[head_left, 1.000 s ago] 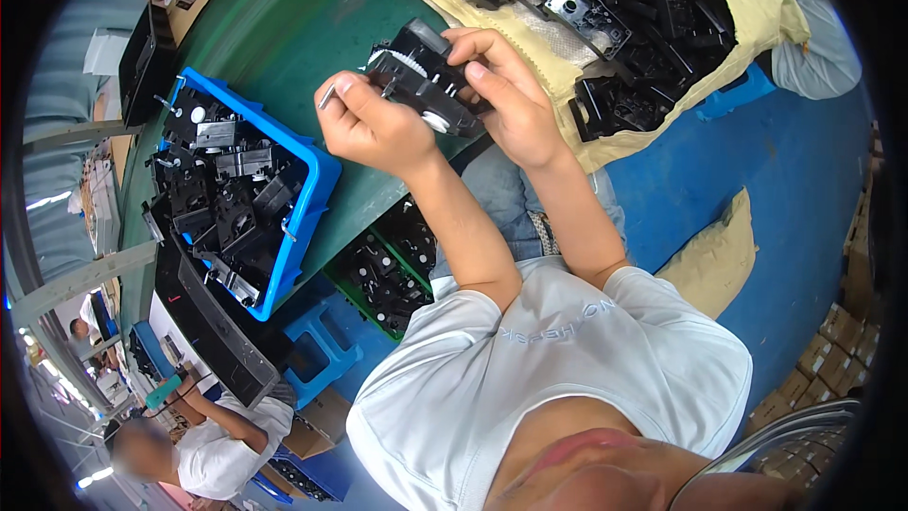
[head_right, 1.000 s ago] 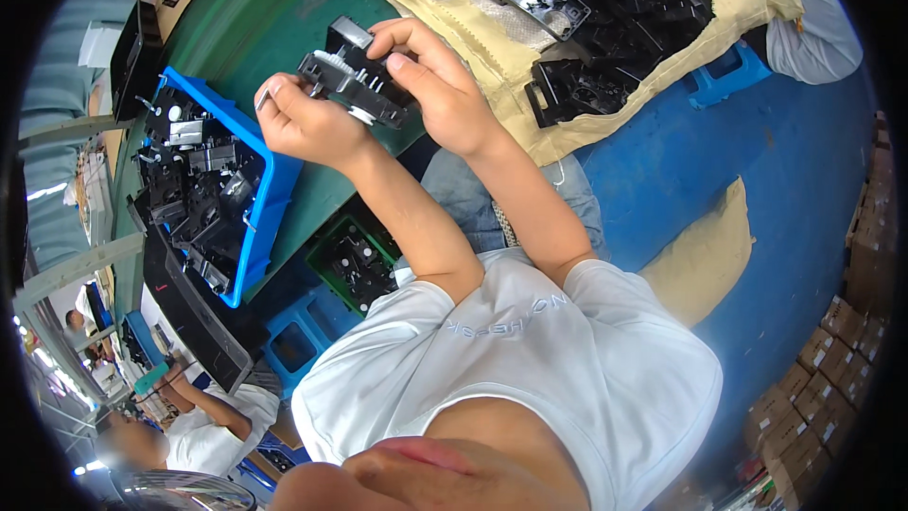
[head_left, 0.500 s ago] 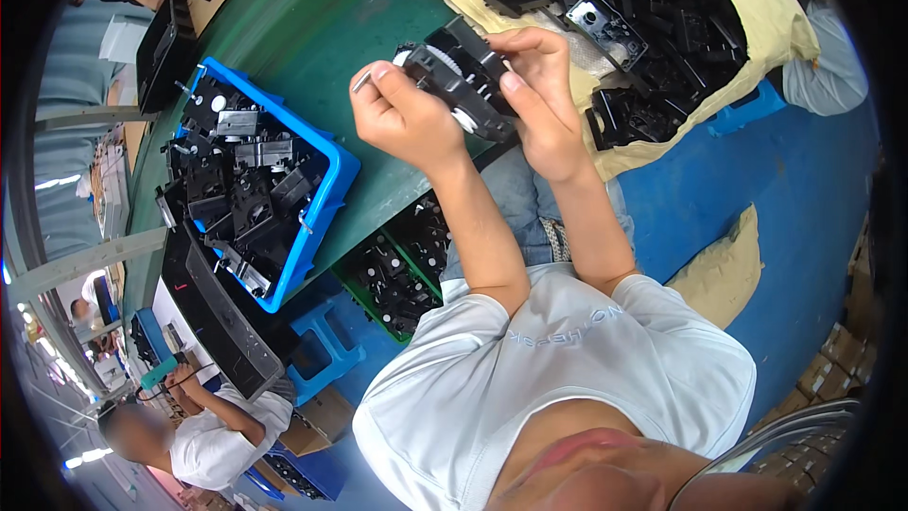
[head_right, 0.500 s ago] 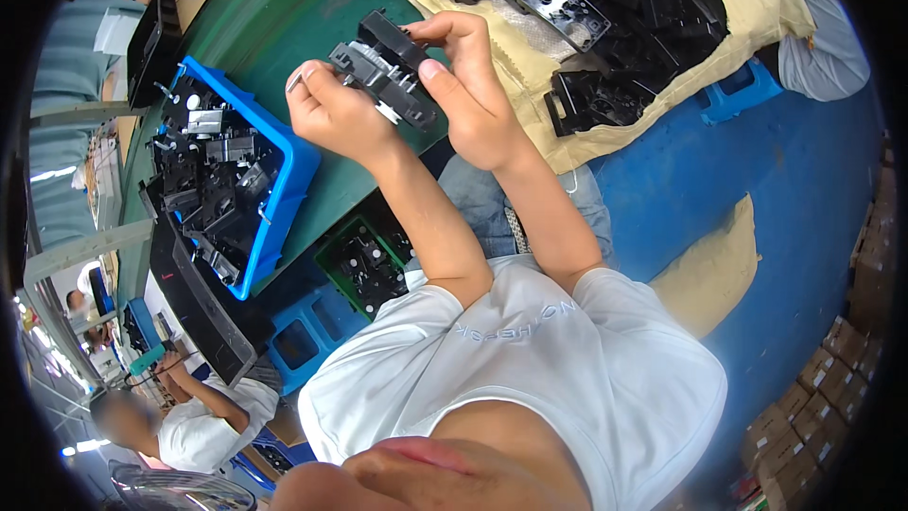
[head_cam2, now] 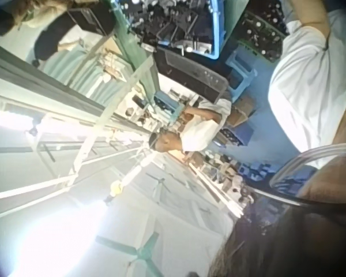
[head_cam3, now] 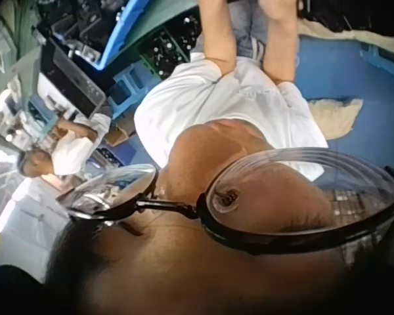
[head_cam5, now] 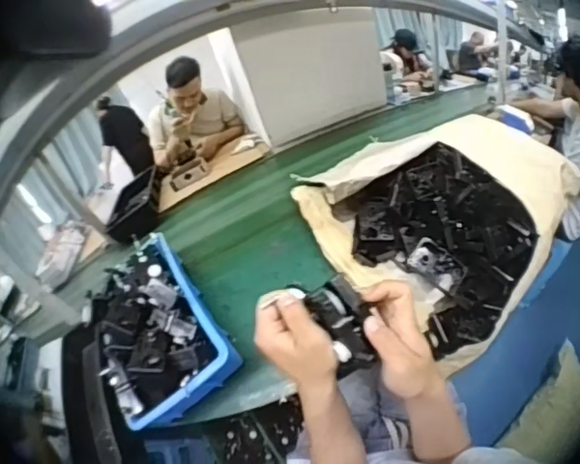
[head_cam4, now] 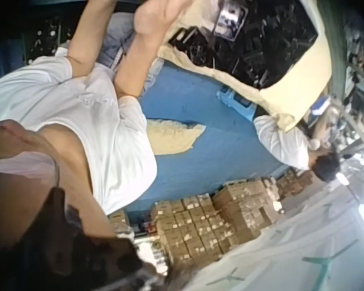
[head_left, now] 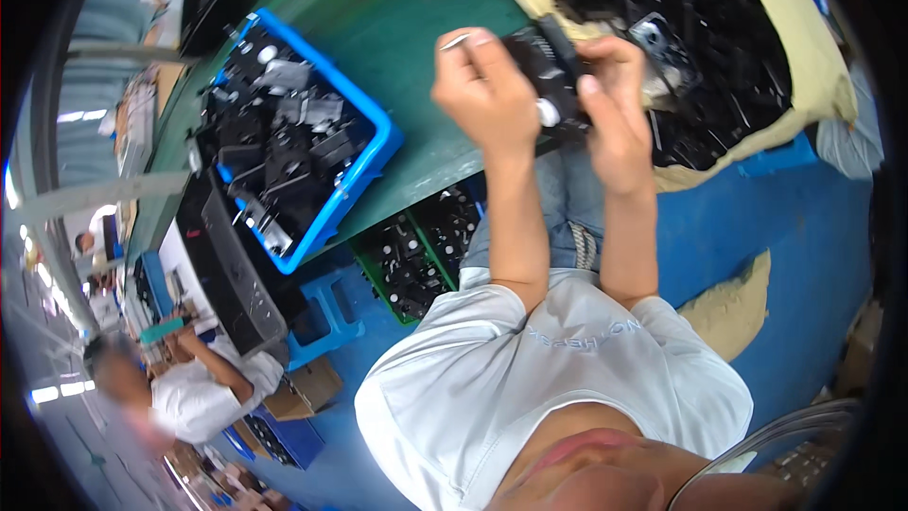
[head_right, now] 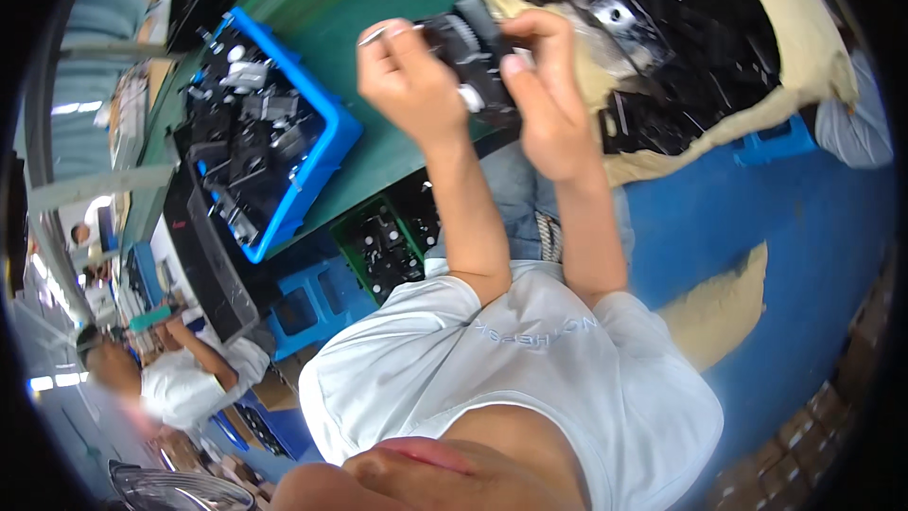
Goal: Assemble mechanical housing components with internal gear mechanisms.
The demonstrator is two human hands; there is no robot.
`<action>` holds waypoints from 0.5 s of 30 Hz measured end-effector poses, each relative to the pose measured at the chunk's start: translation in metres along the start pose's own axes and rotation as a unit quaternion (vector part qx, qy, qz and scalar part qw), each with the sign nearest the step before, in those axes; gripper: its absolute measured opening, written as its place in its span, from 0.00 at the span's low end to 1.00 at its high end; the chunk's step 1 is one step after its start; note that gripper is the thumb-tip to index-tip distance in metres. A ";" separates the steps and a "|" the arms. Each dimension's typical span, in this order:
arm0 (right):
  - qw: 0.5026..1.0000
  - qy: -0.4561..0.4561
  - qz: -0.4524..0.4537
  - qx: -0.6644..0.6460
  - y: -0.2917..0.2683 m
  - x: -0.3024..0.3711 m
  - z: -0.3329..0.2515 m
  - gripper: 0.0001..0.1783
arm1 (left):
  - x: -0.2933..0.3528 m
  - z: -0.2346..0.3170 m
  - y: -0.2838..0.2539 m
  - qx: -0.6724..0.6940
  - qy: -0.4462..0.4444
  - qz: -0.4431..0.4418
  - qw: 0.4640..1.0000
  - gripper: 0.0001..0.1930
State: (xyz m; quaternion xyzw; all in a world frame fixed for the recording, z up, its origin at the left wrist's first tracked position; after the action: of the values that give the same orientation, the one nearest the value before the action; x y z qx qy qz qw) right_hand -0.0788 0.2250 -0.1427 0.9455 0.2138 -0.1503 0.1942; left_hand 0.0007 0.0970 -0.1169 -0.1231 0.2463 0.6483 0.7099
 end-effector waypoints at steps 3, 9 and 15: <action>0.999 0.031 0.007 -0.008 -0.002 0.004 0.001 0.20 | 0.001 0.001 0.000 -0.006 -0.023 -0.030 0.999 0.10; 0.993 -0.067 -0.067 -0.065 -0.002 0.009 -0.022 0.29 | 0.008 0.002 -0.007 0.088 -0.055 -0.009 0.995 0.07; 0.991 -0.054 -0.048 0.109 0.014 0.013 -0.030 0.36 | 0.004 0.014 -0.004 0.007 -0.030 -0.077 0.997 0.07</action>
State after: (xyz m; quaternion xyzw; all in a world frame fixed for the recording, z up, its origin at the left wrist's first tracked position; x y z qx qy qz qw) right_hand -0.0554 0.2311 -0.1169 0.9403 0.2306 -0.2323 0.0934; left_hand 0.0077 0.1069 -0.1074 -0.1172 0.2188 0.5939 0.7653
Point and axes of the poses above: each hand's wrist, its own x-axis away from the middle knuckle, its own y-axis out of the palm, z = x × y, the point moved 8 cm from there along -x, towards the middle knuckle, and after that the axes turned 10 degrees about z, right-handed, at the moved point
